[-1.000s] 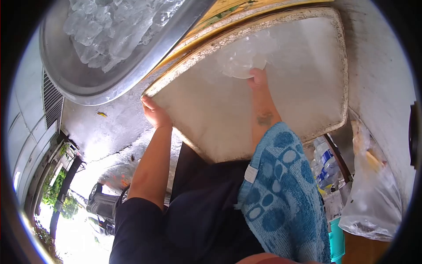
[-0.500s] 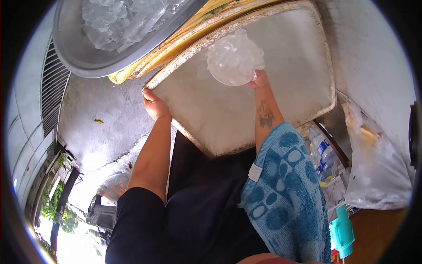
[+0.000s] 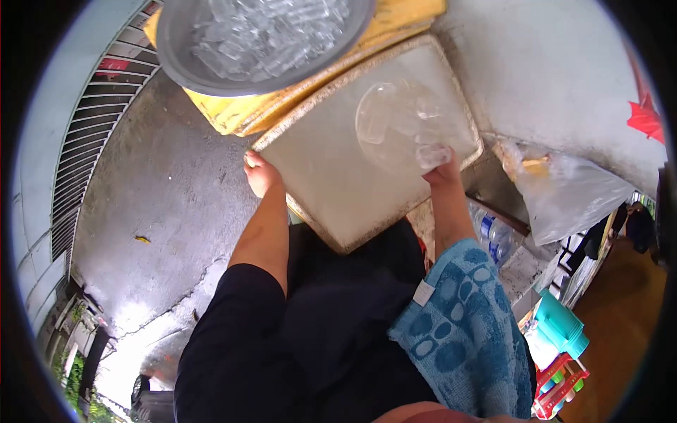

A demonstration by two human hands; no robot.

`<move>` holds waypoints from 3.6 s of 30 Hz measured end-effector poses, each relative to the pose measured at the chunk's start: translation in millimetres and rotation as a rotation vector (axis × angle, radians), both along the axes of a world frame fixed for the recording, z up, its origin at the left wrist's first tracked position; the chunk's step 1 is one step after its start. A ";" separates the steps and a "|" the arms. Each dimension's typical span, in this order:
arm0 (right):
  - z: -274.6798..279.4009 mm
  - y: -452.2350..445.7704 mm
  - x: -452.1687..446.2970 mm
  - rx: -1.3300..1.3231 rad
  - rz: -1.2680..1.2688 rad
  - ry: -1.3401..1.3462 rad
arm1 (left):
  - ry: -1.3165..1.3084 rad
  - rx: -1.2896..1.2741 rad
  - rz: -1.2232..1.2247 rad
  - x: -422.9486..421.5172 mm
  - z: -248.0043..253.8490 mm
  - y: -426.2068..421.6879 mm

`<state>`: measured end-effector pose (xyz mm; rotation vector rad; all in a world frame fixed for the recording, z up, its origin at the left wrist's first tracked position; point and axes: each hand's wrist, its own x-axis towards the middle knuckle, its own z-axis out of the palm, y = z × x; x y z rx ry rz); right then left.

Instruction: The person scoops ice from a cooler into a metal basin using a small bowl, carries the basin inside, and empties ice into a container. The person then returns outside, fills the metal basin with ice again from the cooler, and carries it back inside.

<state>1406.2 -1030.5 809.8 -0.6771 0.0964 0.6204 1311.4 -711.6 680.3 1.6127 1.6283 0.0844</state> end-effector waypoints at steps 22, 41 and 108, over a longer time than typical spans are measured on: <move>102.1 83.6 65.4 -1.467 -0.598 -0.904 | 0.050 -0.035 -0.022 0.7 9.9 -0.5; -205.2 -69.9 84.7 -1.060 -0.525 0.060 | -0.155 0.136 0.014 -4.4 -11.8 -6.2; 221.8 195.9 79.4 -1.623 -0.480 -1.737 | 0.022 -0.042 -0.028 -1.4 7.8 -1.2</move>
